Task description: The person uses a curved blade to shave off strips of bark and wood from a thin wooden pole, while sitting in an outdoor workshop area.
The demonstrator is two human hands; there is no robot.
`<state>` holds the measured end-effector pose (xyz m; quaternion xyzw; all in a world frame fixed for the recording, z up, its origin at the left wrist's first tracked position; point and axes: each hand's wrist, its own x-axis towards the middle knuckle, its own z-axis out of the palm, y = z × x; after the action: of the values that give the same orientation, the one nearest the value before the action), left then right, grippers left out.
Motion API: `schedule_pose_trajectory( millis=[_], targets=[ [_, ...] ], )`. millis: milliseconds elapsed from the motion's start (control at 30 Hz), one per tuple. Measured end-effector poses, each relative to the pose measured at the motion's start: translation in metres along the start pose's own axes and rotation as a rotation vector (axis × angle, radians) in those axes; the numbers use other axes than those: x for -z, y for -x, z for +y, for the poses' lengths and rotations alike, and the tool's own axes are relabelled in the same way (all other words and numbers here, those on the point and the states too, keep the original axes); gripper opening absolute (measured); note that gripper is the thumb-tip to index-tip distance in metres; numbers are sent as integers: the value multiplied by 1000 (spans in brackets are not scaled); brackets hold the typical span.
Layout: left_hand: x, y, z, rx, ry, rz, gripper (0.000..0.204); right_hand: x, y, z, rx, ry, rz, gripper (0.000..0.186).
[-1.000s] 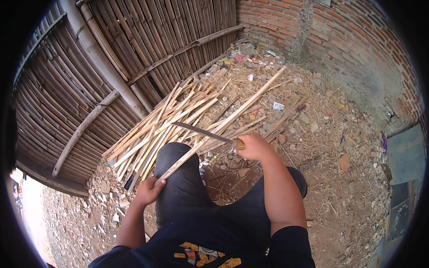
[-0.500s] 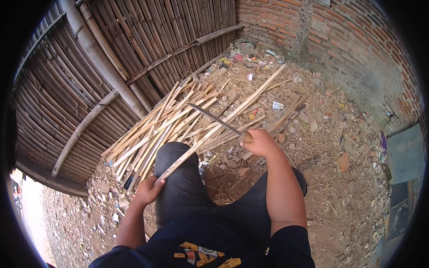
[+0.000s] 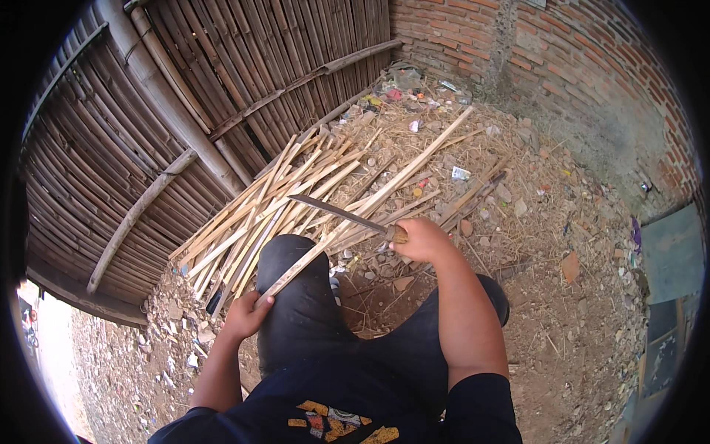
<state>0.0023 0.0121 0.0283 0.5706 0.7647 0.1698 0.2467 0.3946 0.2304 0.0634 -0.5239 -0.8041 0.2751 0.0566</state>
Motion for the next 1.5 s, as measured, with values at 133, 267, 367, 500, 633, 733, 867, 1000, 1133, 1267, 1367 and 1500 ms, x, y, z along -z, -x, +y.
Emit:
schedule_pose_trajectory(
  millis=[133,267,367,500,633,733,867,1000,1133,1267,1367,1500],
  targets=[
    [0,0,-1,-8,1,4,61,4,2,-5,-10,10,-4,44],
    [0,1,0,-14,1,10,61,7,4,-9,-25,6,-19,45],
    [0,1,1,-24,-10,19,61,3,2,-4,7,31,-2,47],
    [-1,1,0,-16,-13,17,61,0,0,0,9,36,1,48],
    [0,1,2,-1,-22,14,62,-1,-1,1,17,39,-2,47],
    [0,2,2,4,-30,15,62,-1,0,0,27,36,2,47],
    [0,3,3,11,-23,21,61,-2,1,-1,23,24,16,47],
    [-1,3,3,9,-35,23,61,-1,1,-2,9,30,3,48],
    [0,4,5,7,-36,30,60,6,3,-1,1,13,9,48],
    [-3,2,2,-20,-47,51,59,9,5,13,-23,-11,121,51],
    [-4,2,1,-33,-43,66,59,10,5,12,-56,7,73,52],
    [-3,3,2,-27,-38,57,59,5,6,-4,8,20,23,49]
  ],
)
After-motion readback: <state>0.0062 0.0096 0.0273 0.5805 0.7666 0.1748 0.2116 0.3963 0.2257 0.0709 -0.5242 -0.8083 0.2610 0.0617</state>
